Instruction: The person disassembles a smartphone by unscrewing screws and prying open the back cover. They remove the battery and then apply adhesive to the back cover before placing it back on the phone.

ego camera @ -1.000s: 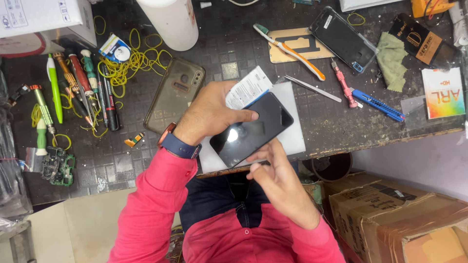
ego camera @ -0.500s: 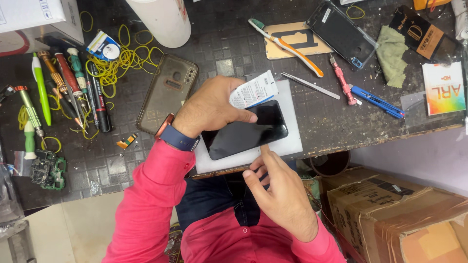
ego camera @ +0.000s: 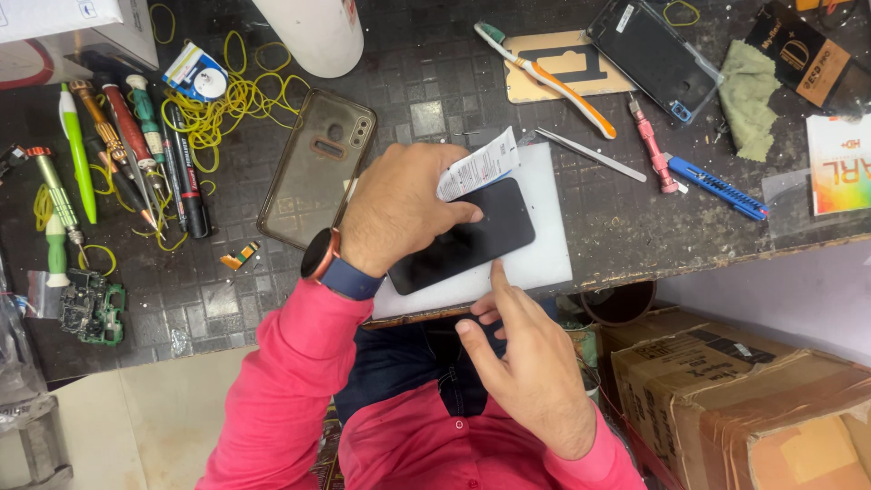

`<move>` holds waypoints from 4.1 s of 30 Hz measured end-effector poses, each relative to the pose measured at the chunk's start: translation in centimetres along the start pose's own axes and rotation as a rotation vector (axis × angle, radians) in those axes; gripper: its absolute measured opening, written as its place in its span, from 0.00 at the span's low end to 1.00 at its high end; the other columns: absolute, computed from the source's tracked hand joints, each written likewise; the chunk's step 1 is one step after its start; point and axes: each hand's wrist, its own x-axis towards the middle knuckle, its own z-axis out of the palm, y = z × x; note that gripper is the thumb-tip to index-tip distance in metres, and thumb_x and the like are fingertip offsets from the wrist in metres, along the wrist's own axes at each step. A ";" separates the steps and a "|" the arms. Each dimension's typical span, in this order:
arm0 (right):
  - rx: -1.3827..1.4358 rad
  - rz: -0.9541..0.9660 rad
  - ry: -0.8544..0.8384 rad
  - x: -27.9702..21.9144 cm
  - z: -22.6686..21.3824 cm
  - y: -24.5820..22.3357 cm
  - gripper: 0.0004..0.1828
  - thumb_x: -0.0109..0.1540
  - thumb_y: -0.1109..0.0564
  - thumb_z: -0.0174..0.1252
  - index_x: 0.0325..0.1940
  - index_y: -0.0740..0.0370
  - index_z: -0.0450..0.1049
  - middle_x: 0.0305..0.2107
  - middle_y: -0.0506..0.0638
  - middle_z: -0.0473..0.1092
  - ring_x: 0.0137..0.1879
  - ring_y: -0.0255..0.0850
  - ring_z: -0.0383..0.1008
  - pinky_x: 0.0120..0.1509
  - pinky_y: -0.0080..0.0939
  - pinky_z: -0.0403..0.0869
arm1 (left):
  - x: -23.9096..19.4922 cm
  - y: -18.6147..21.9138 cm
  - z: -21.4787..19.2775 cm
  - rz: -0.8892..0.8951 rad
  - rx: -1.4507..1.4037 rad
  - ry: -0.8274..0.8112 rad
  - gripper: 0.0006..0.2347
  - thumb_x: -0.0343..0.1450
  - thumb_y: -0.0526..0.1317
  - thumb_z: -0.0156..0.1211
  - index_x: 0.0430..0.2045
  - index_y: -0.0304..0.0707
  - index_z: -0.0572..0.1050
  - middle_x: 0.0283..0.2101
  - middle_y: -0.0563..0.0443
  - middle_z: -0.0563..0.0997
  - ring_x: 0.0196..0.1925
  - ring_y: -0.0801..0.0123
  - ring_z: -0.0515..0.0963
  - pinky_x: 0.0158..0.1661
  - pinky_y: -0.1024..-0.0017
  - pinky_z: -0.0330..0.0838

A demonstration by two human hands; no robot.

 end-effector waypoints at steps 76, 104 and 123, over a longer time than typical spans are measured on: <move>1.436 0.016 0.435 -1.5 0.0 7.3 0.13 0.75 0.52 0.54 0.55 0.65 0.64 0.42 0.51 0.62 0.34 0.36 0.67 0.34 0.40 0.71 | -12.4 2.4 7.7 0.037 -0.509 0.301 0.10 0.66 0.32 0.71 0.39 0.33 0.79 0.38 0.48 0.84 0.33 0.67 0.83 0.33 0.74 0.76; -0.343 -0.213 0.502 7.2 -4.7 1.0 0.08 0.65 0.60 0.65 0.48 0.61 0.74 0.39 0.54 0.69 0.49 0.54 0.70 0.57 0.52 0.68 | -6.0 0.9 3.9 0.188 0.095 0.286 0.36 0.60 0.42 0.75 0.62 0.30 0.65 0.59 0.42 0.71 0.60 0.49 0.69 0.60 0.55 0.61; -0.285 0.055 0.379 7.2 -2.6 0.2 0.07 0.66 0.55 0.60 0.41 0.61 0.74 0.37 0.52 0.73 0.39 0.53 0.78 0.39 0.52 0.73 | -5.0 1.1 3.8 0.154 0.128 0.223 0.36 0.58 0.43 0.75 0.61 0.30 0.66 0.56 0.43 0.73 0.56 0.51 0.70 0.56 0.57 0.63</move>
